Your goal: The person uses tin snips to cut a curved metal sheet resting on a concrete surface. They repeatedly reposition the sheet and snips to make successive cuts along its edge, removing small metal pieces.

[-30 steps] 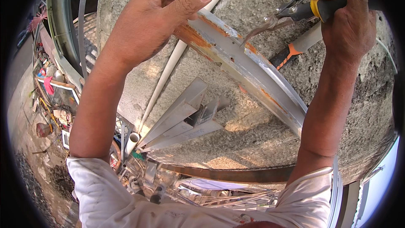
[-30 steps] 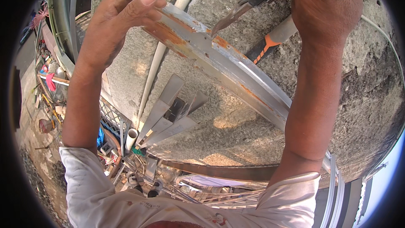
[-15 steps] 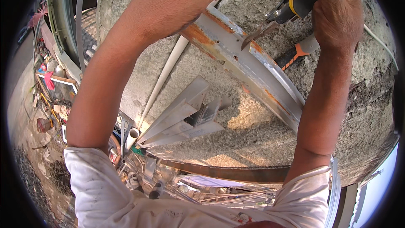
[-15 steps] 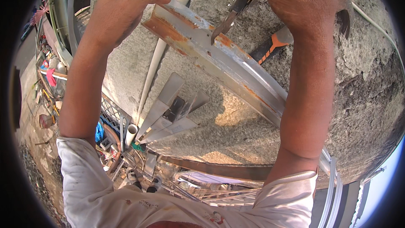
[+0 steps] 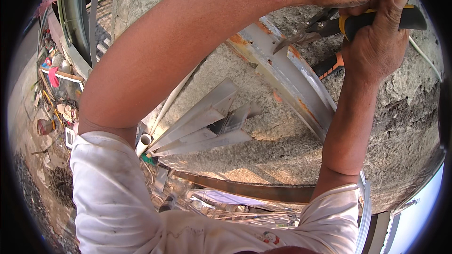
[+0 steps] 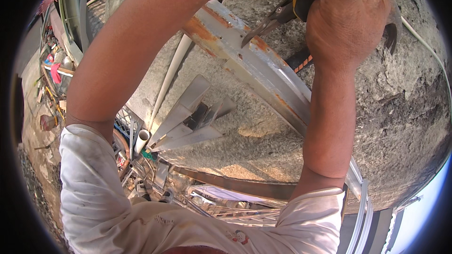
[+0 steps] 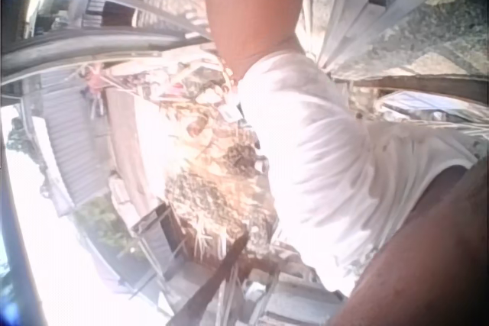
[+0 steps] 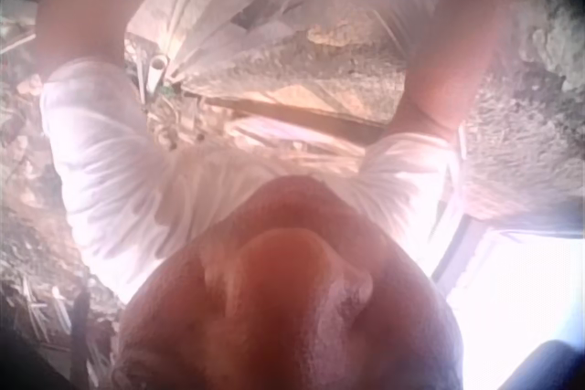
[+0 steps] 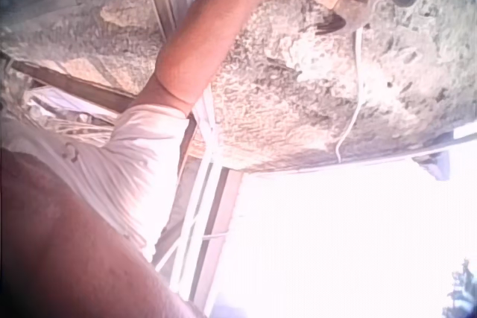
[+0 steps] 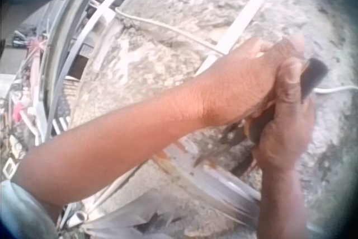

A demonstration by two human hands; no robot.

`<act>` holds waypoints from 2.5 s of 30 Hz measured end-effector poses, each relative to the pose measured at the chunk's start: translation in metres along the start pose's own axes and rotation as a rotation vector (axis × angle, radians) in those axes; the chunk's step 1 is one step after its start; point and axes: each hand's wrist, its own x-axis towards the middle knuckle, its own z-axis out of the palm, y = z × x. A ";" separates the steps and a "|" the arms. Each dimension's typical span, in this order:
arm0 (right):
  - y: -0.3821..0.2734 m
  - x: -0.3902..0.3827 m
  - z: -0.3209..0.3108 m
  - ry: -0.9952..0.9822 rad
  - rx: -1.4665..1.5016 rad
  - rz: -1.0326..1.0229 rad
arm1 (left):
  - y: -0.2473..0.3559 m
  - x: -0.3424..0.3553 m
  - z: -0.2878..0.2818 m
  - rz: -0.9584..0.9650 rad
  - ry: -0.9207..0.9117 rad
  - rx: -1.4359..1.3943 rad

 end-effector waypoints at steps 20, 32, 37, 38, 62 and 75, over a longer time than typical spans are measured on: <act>0.015 0.018 -0.029 0.067 -0.573 -0.610 | 0.001 0.014 0.022 0.084 0.319 0.033; -0.024 0.008 -0.006 -0.074 -0.049 -0.067 | -0.005 0.026 0.042 -0.012 0.312 0.693; -0.041 0.003 -0.005 -0.215 -0.090 -0.013 | -0.005 0.029 0.048 -0.049 0.288 0.682; -0.043 0.000 -0.008 -0.188 -0.163 -0.025 | -0.007 0.031 0.047 -0.057 0.288 0.677; -0.045 0.086 -0.019 -0.423 -0.619 0.086 | -0.043 0.060 0.029 0.033 0.615 0.409; -0.021 0.089 -0.018 -0.451 -0.716 -0.155 | -0.040 0.065 0.036 -0.064 0.730 0.772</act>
